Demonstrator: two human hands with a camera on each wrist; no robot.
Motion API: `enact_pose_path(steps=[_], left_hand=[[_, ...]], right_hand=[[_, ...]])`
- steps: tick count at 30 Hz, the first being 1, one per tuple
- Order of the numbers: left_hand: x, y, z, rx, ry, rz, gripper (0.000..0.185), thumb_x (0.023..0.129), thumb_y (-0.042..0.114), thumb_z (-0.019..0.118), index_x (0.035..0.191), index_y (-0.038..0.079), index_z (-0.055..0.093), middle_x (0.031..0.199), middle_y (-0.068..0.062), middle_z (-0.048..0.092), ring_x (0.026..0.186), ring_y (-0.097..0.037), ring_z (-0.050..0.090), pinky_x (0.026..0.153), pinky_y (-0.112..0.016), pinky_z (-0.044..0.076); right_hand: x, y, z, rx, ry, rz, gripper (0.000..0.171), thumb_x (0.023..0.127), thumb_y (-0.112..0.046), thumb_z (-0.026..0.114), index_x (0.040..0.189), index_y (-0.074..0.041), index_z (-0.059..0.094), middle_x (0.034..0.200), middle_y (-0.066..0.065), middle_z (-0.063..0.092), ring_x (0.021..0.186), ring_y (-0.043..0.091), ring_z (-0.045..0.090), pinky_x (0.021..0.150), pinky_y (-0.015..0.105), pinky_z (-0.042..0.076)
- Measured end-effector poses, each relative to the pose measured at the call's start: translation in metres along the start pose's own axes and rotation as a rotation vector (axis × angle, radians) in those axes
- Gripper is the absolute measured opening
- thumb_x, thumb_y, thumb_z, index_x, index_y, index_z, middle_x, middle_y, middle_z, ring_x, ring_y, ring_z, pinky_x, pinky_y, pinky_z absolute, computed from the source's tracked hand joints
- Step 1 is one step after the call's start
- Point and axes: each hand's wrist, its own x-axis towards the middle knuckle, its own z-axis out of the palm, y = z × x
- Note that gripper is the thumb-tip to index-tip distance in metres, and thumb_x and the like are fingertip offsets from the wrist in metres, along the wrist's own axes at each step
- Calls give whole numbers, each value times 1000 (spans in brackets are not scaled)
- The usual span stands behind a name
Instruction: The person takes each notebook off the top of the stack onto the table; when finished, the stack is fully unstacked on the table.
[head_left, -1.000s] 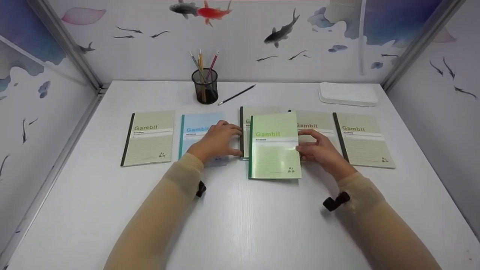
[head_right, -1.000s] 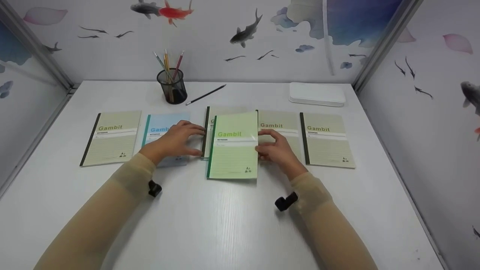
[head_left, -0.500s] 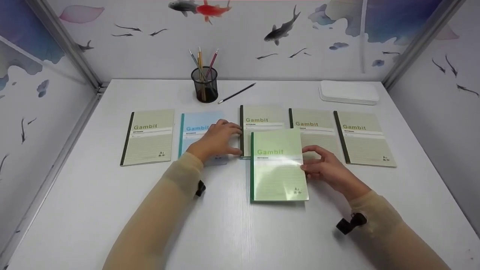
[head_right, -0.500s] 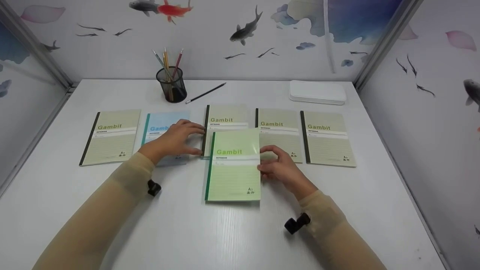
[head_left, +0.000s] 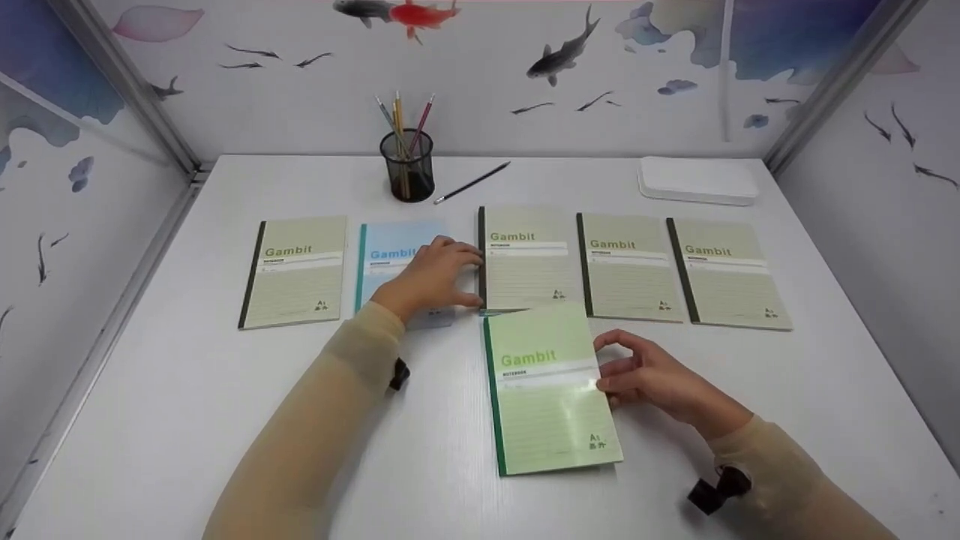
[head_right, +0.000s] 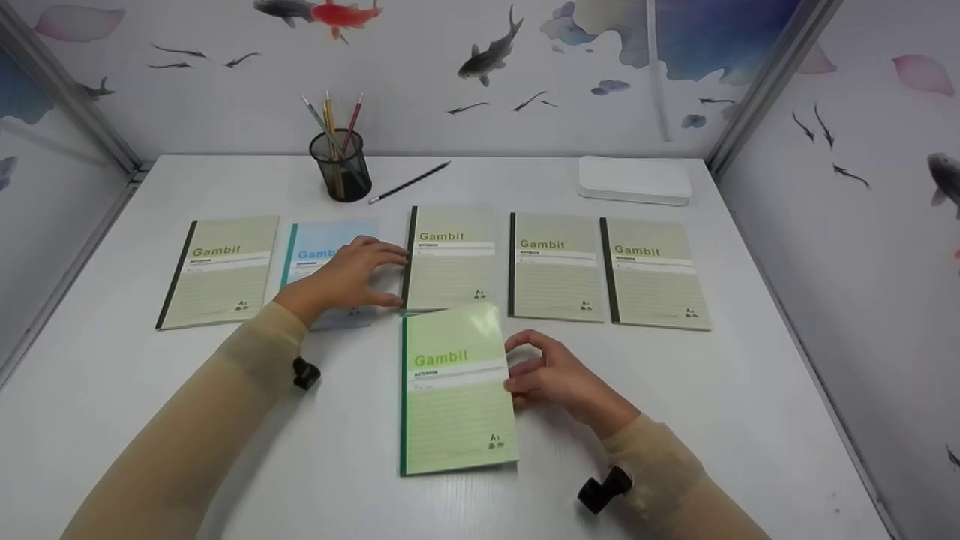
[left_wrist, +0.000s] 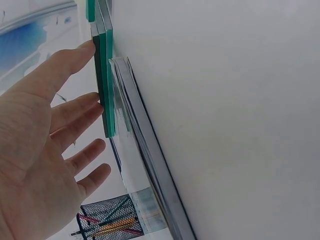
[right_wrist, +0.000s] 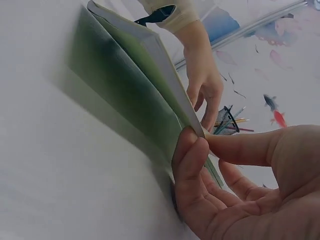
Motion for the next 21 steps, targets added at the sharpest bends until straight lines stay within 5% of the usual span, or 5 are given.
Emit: enact_pose_path(steps=[6,14,21], left_hand=[[0,0,0,-9,-3,-15,71,86,50,81,147,20,59,159,6,48,151,-25,32,125,-47,27],[0,1,0,-2,1,-5,70,87,49,81,147,19,59,158,4,48,150,-26,33,124,-48,28],[0,0,1,15,3,3,70,88,49,80,147,18,59,158,4,49,150,-27,33,124,-50,28]], right_hand=[[-6,2,2,-62,-13,16,48,89,-1,73,128,-5,44,100,14,75,79,19,70,72,30,60],[-10,-3,12,-229,106,6,53,85,-7,81,128,2,51,92,12,76,70,18,71,69,34,62],[-10,-8,22,-528,214,-40,49,81,-9,85,122,-1,60,80,6,69,65,16,66,61,31,58]])
